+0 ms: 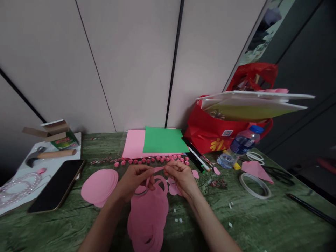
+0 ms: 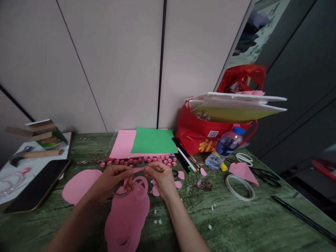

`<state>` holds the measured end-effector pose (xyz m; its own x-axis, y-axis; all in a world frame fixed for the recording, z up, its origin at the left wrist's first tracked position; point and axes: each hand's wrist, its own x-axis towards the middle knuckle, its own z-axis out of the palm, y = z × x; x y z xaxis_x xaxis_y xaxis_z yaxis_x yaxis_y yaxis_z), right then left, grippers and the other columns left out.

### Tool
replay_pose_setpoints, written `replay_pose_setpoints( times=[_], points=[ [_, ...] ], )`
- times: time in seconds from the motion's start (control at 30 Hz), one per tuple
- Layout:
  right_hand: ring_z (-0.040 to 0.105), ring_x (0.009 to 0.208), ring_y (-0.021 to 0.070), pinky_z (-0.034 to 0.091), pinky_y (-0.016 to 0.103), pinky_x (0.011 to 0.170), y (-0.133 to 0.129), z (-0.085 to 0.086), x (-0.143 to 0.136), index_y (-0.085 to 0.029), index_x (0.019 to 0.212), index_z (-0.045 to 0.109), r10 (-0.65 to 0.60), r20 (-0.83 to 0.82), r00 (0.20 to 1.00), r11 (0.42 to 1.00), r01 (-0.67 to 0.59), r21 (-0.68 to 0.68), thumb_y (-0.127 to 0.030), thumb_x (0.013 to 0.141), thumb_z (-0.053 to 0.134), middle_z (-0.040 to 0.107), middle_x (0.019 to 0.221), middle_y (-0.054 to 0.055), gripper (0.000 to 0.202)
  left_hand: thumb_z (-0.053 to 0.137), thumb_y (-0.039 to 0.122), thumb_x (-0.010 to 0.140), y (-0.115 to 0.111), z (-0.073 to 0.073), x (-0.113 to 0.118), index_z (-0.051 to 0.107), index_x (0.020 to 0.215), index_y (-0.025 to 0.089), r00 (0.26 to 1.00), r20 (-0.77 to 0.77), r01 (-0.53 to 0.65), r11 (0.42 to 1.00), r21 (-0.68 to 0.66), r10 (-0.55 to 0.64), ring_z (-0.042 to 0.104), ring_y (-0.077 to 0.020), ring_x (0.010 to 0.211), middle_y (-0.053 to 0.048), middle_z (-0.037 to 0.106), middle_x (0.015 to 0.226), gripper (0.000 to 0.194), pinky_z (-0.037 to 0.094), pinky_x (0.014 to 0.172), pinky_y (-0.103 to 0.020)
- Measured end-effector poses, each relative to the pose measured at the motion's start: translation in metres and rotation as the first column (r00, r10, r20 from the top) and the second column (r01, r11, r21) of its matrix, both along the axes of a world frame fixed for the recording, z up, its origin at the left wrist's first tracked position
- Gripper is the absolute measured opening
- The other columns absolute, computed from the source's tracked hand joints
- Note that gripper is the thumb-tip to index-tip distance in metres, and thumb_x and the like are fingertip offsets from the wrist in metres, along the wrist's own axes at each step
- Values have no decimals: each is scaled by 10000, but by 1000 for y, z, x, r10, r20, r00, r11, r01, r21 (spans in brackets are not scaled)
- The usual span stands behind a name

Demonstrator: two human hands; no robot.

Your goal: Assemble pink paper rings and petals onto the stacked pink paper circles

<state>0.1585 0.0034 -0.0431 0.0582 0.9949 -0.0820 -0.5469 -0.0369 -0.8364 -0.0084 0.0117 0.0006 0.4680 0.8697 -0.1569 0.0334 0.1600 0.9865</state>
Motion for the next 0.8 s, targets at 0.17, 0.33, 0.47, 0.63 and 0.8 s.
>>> replay_pose_setpoints(
  times=[0.17,0.33,0.47,0.63,0.8],
  points=[
    [580,497,73,489,169,513,-1,3,-1,-161,605,668,-41,-30,999,999,41,-6,-211,489,800,654,555,-22,183,573,351,749,0,-2,-1,593,574,135,1000,6,2,1000,6,-2,562,-105,472,2,596,539,279,443,513,-229],
    [632,603,113,530,244,666,0,2,-1,-165,690,698,-33,-40,999,999,33,17,-226,527,780,694,662,8,193,573,374,743,1,-2,-2,595,579,129,999,14,-48,999,4,48,552,-106,467,-7,599,533,296,459,522,-232],
    [647,621,134,530,272,682,1,-1,-1,-165,744,702,2,-16,1000,999,-1,35,-234,546,770,703,682,27,220,581,387,731,2,-1,-2,576,560,135,998,12,-68,998,-3,68,548,-103,467,-4,592,524,305,457,510,-220],
    [623,553,112,523,237,604,1,-2,-1,-165,706,687,-13,-17,1000,1000,13,20,-220,526,783,688,620,8,211,578,358,741,1,-2,-2,576,559,145,999,45,-30,1000,1,30,537,-97,457,13,584,528,281,469,538,-243],
    [589,515,78,504,191,553,0,-1,-1,-166,660,670,-14,-25,1000,1000,14,23,-209,523,786,659,567,-21,185,559,332,766,0,-2,-1,606,607,142,1000,25,18,1000,26,-18,559,-100,482,8,598,557,251,448,532,-237]
  ],
)
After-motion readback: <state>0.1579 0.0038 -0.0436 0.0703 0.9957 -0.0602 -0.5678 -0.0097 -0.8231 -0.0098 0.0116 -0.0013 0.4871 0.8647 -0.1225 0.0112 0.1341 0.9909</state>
